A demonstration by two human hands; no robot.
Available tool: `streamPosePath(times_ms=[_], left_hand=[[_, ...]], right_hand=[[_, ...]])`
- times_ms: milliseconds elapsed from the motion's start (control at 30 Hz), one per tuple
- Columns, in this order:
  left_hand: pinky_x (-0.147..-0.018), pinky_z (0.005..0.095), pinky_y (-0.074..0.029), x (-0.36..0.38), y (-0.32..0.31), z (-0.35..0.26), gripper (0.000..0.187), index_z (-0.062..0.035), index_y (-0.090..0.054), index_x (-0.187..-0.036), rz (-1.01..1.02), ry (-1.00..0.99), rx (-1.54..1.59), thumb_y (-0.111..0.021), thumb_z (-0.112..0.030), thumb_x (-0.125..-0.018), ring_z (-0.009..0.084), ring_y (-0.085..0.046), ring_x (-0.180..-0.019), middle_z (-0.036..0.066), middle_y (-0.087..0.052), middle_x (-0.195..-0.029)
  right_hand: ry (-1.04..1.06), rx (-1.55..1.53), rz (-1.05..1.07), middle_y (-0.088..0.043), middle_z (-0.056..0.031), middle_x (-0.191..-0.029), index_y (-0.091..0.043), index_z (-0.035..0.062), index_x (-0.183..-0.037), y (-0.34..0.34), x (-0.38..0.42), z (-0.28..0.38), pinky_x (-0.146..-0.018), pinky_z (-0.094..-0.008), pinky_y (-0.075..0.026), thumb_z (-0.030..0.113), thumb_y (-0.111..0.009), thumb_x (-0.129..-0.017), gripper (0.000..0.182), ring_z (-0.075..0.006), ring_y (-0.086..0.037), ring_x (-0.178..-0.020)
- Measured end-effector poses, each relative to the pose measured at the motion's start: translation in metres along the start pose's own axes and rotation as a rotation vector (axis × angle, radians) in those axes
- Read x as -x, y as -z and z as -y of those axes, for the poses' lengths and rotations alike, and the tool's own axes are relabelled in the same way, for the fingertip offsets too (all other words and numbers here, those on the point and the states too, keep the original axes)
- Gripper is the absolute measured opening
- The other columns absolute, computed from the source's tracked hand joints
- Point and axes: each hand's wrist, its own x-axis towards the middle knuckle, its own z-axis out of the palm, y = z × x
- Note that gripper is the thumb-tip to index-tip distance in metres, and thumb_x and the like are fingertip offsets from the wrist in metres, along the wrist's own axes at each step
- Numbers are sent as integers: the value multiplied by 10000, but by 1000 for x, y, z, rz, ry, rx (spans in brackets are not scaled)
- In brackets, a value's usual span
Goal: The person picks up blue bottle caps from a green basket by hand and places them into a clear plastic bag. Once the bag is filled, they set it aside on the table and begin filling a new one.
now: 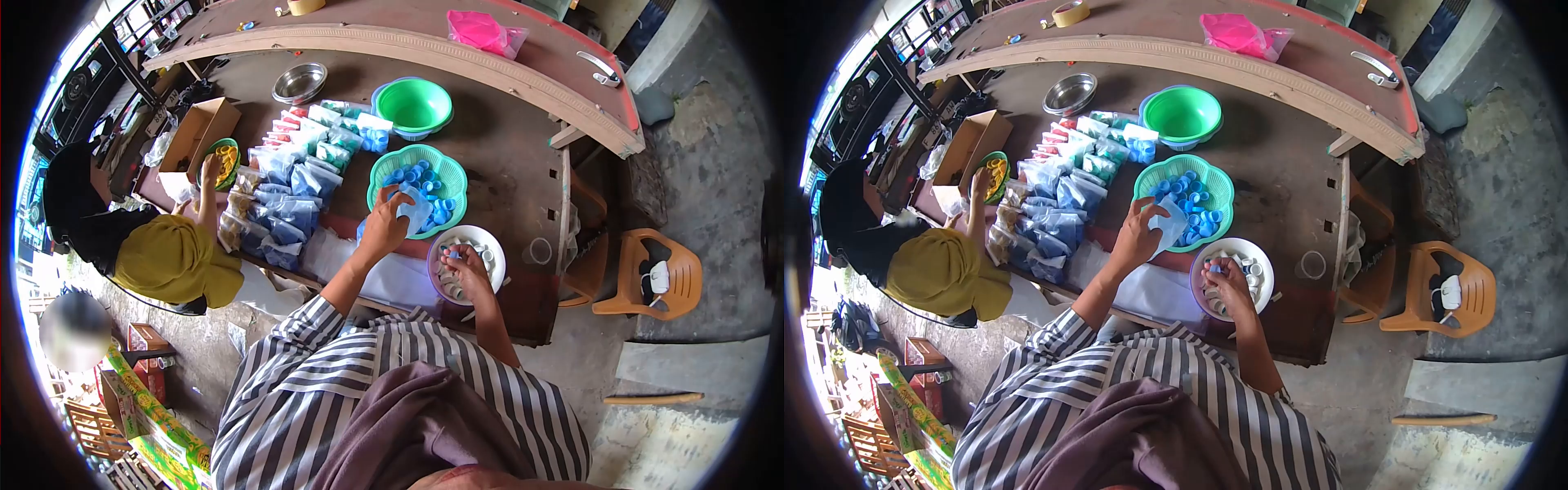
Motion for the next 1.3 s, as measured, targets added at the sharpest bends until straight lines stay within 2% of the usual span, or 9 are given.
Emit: streamPosePath(times_ms=[200, 600, 667, 833, 900, 1000, 1067, 1167, 1300], left_hand=[[-907, 470, -480, 8, 8, 2, 340, -76, -615, -1036, 60, -4, -8, -550, -11, -708, 441, -552, -1106, 235, -495, -1299], [-856, 394, -499, 11, 10, 0, 439, -60, -645, -1104, 37, -7, -10, -545, 39, -688, 373, -580, -1094, 213, -534, -1300], [-915, 445, -482, 10, 13, -2, 411, -65, -639, -1100, 65, 47, 32, -538, -3, -706, 412, -550, -1126, 202, -515, -1309], [-908, 441, -484, 11, 17, 2, 415, -58, -642, -1102, 45, 47, 32, -539, -3, -705, 410, -550, -1126, 210, -524, -1297], [-906, 439, -485, 8, 16, 3, 416, -55, -642, -1104, 29, 31, 30, -538, -3, -704, 410, -552, -1123, 213, -528, -1291], [-854, 372, -494, 12, 17, 3, 469, -62, -643, -1142, 26, 81, 33, -551, 36, -693, 356, -585, -1091, 196, -545, -1288], [-886, 372, -485, 11, 17, 8, 496, -42, -627, -1179, 9, -16, -12, -546, 31, -695, 366, -573, -1124, 202, -540, -1296], [-953, 418, -463, 5, 28, -4, 499, 20, -599, -1198, 30, 42, 47, -522, 7, -705, 410, -565, -1107, 226, -540, -1282], [-980, 391, -448, -3, 39, 7, 521, 46, -575, -1223, -18, -61, 34, -515, 14, -707, 402, -568, -1118, 228, -558, -1269]], right_hand=[[37, 36, 84, -618, -103, -1075, -522, 24, -1100, -14, -14, 4, -806, -270, -511, 39, -671, -851, 291, -157, -628, -954], [29, 102, -13, -625, -79, -1026, -542, 13, -1088, 6, -5, -1, -750, -236, -505, 40, -681, -846, 281, -109, -600, -813], [23, 109, -6, -624, -77, -1025, -545, 14, -1083, 6, -8, 0, -749, -236, -508, 29, -675, -847, 270, -107, -601, -817], [18, 110, -7, -623, -73, -1032, -558, 22, -1064, 2, -13, 0, -758, -240, -511, 35, -686, -841, 257, -107, -601, -836], [34, 174, 45, -623, -95, -1093, -539, 37, -1103, 2, -15, -1, -832, -274, -507, 62, -669, -864, 273, -155, -630, -971], [26, 211, 48, -623, -95, -1085, -542, 41, -1096, 3, -13, -3, -834, -279, -509, 56, -660, -868, 258, -157, -633, -966], [41, 220, 54, -621, -96, -1087, -542, 42, -1098, 4, -18, -2, -836, -279, -509, 52, -659, -867, 259, -159, -632, -971], [48, 199, 37, -616, -95, -1093, -538, 44, -1100, 8, -20, -6, -837, -284, -506, 40, -661, -858, 272, -166, -628, -978], [51, 91, 40, -612, -92, -1097, -532, 48, -1105, 7, -20, -6, -842, -291, -495, 23, -672, -841, 299, -169, -620, -987]])
